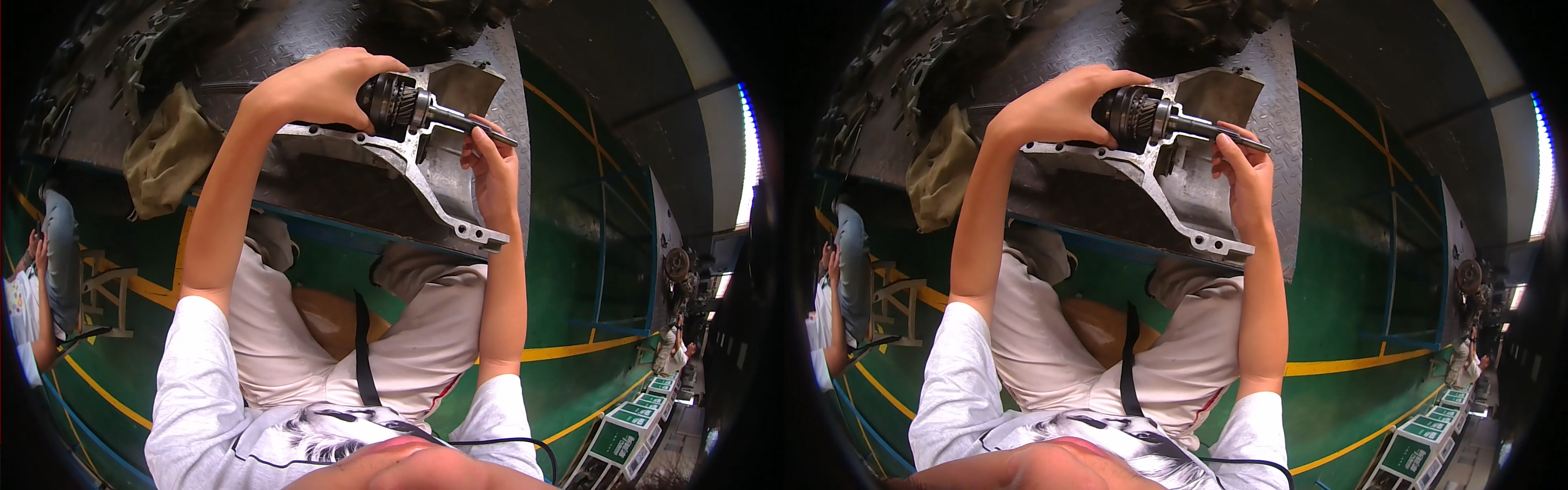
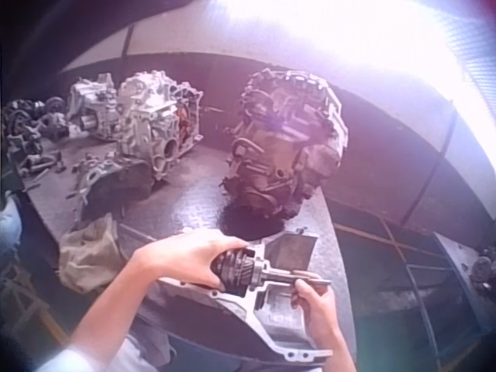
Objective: The person cleans the internal gears of a partially disassembled transmission housing with a cloth before lifting the housing and placing a few small metal pins and a gear component back into the assembly.
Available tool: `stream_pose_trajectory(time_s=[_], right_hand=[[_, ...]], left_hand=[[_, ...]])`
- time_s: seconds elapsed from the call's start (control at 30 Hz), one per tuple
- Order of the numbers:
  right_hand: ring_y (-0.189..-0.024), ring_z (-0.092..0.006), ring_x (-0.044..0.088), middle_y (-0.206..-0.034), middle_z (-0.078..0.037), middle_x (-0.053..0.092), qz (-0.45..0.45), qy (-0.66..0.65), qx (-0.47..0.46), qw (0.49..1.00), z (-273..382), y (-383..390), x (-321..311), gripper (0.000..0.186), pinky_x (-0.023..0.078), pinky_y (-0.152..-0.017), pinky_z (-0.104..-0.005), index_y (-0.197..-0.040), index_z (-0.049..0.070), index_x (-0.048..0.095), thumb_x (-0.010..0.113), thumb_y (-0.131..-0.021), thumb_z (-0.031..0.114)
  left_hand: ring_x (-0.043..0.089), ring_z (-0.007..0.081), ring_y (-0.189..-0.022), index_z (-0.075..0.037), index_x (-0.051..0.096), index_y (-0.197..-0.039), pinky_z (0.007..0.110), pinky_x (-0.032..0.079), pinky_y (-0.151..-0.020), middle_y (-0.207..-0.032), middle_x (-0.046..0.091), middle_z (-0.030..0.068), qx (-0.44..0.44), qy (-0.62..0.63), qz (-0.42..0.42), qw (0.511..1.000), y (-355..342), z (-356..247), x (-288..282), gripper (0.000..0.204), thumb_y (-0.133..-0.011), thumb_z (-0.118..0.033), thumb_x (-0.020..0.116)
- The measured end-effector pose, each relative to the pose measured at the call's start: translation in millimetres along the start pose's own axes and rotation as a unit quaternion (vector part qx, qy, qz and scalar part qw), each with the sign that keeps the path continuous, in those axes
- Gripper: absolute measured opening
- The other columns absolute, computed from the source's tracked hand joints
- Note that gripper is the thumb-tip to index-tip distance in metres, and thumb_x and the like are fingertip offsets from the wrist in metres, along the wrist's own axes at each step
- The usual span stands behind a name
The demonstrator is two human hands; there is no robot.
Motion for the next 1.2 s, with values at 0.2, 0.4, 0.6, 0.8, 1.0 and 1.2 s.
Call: stream_pose_trajectory(time_s=[0.2,0.4,0.6,0.8,1.0,1.2], right_hand=[[-0.07,-0.0101,0.054,-0.08,-0.002,0.061,0.001,0.028,-0.019,0.999,-2.8,-1.7,-5.2,0.022,0.043,-0.061,-0.0242,-0.105,0.002,0.067,0.067,-0.088,0.017],[-0.069,-0.0103,0.054,-0.08,-0.003,0.062,-0.007,0.021,-0.03,0.999,-5.4,-3.4,-6.8,0.021,0.044,-0.06,-0.0255,-0.101,0.001,0.067,0.068,-0.088,0.018],[-0.067,-0.0107,0.057,-0.078,-0.003,0.063,-0.012,0.028,-0.033,0.999,-4.0,-3.4,-6.4,0.017,0.045,-0.06,-0.0252,-0.094,0.004,0.064,0.066,-0.09,0.02],[-0.067,-0.01,0.054,-0.078,-0.003,0.062,-0.024,0.001,-0.019,1.0,-6.6,-4.1,-5.3,0.019,0.044,-0.058,-0.0254,-0.097,0.001,0.065,0.069,-0.088,0.018],[-0.067,-0.0106,0.054,-0.077,-0.003,0.06,-0.031,-0.001,-0.019,0.999,-6.4,-3.3,-7.0,0.021,0.044,-0.058,-0.0254,-0.096,0.001,0.065,0.069,-0.088,0.02],[-0.064,-0.0119,0.055,-0.073,-0.004,0.06,-0.05,0.001,0.007,0.999,-7.6,-6.5,-7.0,0.023,0.044,-0.058,-0.0255,-0.088,0.003,0.063,0.07,-0.086,0.025]], left_hand=[[0.056,0.0328,-0.104,-0.007,0.05,-0.132,0.038,0.044,-0.094,-0.108,0.061,0.018,0.008,0.007,-0.002,1.0,0.0,-2.5,-0.4,0.077,-0.06,-0.009,0.077],[0.056,0.0326,-0.103,-0.008,0.05,-0.132,0.038,0.044,-0.093,-0.106,0.061,0.0178,0.002,0.005,-0.001,1.0,0.9,0.1,-0.1,0.077,-0.06,-0.011,0.078],[0.056,0.0327,-0.104,-0.007,0.051,-0.132,0.038,0.044,-0.093,-0.106,0.061,0.0181,-0.014,0.003,0.006,1.0,1.3,0.0,-0.3,0.076,-0.061,-0.013,0.078],[0.055,0.0316,-0.111,-0.008,0.05,-0.134,0.037,0.042,-0.099,-0.117,0.059,0.0176,0.0,0.015,-0.018,1.0,7.2,5.3,-11.8,0.077,-0.062,-0.014,0.078],[0.052,0.0315,-0.118,-0.01,0.05,-0.134,0.037,0.04,-0.103,-0.127,0.055,0.0176,-0.07,-0.019,-0.001,0.997,31.9,27.2,-39.1,0.079,-0.061,-0.012,0.079],[0.05,0.0319,-0.119,-0.009,0.051,-0.133,0.038,0.039,-0.104,-0.126,0.055,0.0166,-0.107,-0.035,0.026,0.993,37.9,33.7,-41.0,0.081,-0.057,-0.012,0.081]])
Point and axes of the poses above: each hand's wrist, its own y-axis away from the middle knuckle, its own x-axis out of the palm, z = x × y, the point moved 3 cm from there along -y, towards the middle knuckle
